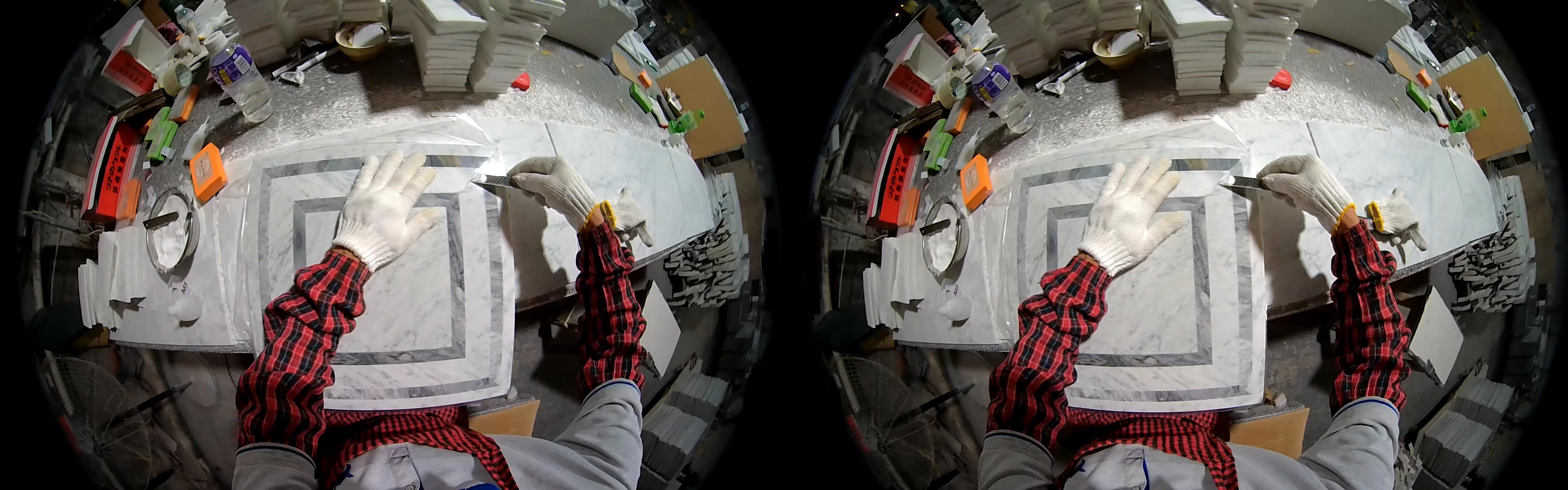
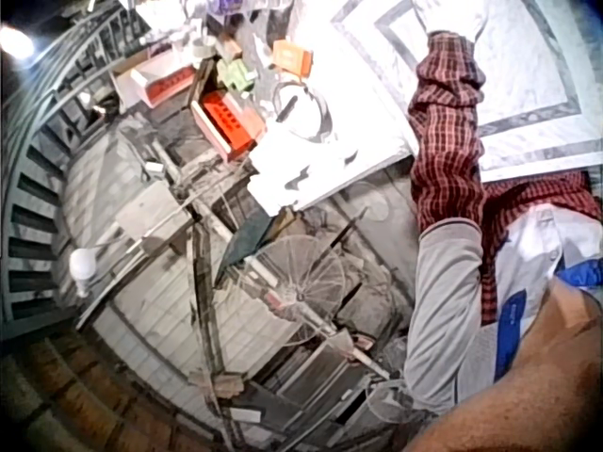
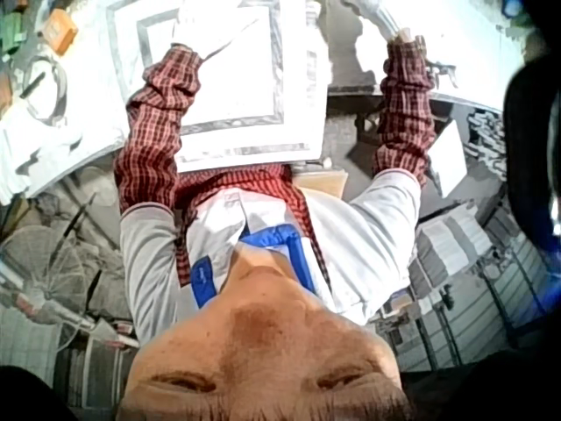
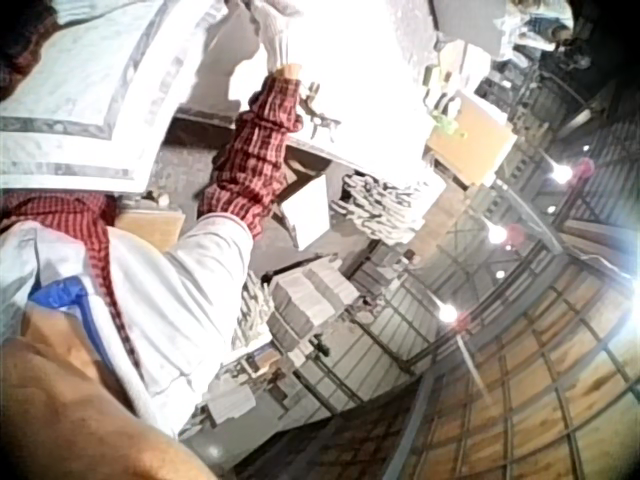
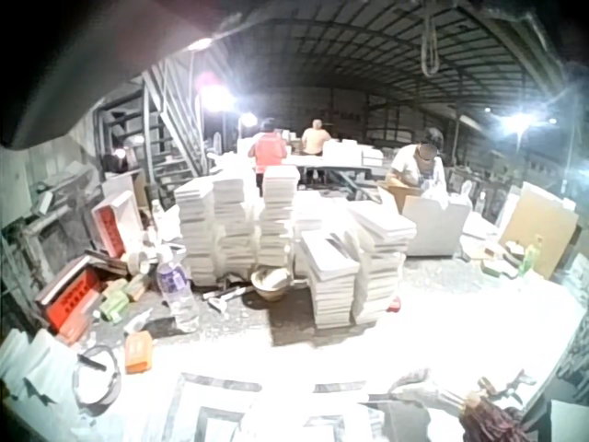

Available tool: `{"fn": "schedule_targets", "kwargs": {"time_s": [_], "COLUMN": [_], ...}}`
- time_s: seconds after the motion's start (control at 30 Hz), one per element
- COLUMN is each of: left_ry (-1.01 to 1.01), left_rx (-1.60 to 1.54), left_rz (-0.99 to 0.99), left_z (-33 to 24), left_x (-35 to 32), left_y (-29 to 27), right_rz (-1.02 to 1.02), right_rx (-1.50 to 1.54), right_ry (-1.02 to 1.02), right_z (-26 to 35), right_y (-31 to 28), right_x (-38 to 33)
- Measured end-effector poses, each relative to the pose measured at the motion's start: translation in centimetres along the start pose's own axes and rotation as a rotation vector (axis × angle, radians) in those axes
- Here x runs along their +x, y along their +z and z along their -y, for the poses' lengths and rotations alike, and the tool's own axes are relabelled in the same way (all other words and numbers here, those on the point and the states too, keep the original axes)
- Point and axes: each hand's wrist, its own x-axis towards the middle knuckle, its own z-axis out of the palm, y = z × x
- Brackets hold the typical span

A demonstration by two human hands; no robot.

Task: The person applies a transparent protective film to a square marble-patterned tile. They use a metal scraper to smooth the film and remove air bubbles, then use a utility knife to trim the excess film along the edges. Finally, they apply a liquid from a squeeze bottle to the surface.

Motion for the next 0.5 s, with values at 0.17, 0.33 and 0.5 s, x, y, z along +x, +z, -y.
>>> {"fn": "schedule_targets", "kwargs": {"time_s": [0.17, 0.33, 0.5], "left_ry": [-0.001, 0.0, 0.003], "left_rx": [0.005, 0.003, 0.003], "left_rz": [0.009, 0.002, 0.014], "left_z": [0.0, 0.0, -0.1], "left_x": [0.1, -0.1, 0.1], "left_y": [0.0, 0.1, -0.1], "right_rz": [-0.021, 0.006, 0.017], "right_rx": [0.016, 0.019, 0.008], "right_ry": [0.011, 0.0, 0.014], "right_z": [-0.1, -0.6, -0.3], "right_y": [0.0, -0.2, -0.4], "right_x": [0.0, 0.9, 1.4]}}
